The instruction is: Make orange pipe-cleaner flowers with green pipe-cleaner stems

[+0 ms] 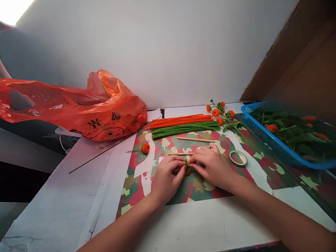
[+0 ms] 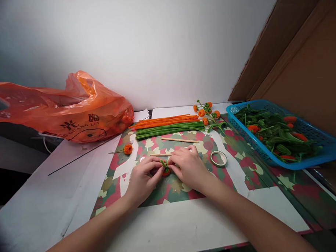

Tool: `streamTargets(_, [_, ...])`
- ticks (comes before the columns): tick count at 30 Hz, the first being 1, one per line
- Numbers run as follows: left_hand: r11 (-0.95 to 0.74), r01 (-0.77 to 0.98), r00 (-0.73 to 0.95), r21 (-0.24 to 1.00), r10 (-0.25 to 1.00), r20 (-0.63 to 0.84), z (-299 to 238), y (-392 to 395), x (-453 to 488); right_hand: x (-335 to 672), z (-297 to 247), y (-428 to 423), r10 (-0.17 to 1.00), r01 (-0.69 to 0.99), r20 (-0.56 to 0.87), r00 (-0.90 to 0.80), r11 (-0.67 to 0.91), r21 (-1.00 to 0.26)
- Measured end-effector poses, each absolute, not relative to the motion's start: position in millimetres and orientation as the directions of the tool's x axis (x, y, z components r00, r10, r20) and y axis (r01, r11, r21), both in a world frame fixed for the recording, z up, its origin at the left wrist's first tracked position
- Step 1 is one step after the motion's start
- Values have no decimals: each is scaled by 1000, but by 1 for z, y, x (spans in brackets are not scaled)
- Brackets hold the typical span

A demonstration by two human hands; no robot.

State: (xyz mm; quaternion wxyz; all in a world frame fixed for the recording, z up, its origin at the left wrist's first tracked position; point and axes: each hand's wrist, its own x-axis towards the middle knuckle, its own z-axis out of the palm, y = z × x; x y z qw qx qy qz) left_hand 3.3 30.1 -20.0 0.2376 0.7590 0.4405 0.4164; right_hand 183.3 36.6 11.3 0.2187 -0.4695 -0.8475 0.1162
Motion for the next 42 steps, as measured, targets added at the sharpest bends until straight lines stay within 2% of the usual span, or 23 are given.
streamTargets(3, [-586,525,265,617,802,536,-18,29,2,184,15,31,884,729,363,-294,453,-514])
streamTargets(5, [-649,589,286,481,724,627,-16,28,0,185,19,26,947,673,280,-158,311,-671])
streamTargets(7, [-691,640,326,337,641,695,-14,26,-2,184,21,22,989,540,-30,-143,53,-840])
streamTargets(9, [-721,657,378,220,567,732,-11,24,-2,181,19,20,880,370,-407,-247,-302,-878])
streamTargets(10, [-736,655,407,172,535,740,-10,23,-1,179,18,20,796,288,-526,-299,-450,-845])
streamTargets(12, [-761,641,462,98,484,743,-9,21,1,175,13,21,721,158,-604,-340,-589,-792])
streamTargets(15, [-781,623,516,37,446,731,-8,19,4,171,7,23,818,81,-516,-254,-513,-854])
streamTargets(18, [-785,619,551,17,450,703,-9,18,6,170,3,24,905,119,-396,-156,-381,-917])
streamTargets(28, [-772,634,590,-41,450,670,-13,14,7,174,-13,25,973,225,-215,-80,-192,-955])
streamTargets(35, [-755,654,551,59,528,646,-19,12,9,171,-4,19,998,345,-55,-42,-37,-938])
streamTargets(42, [-736,640,501,221,617,606,-22,8,16,174,8,24,992,459,-45,-116,13,-888])
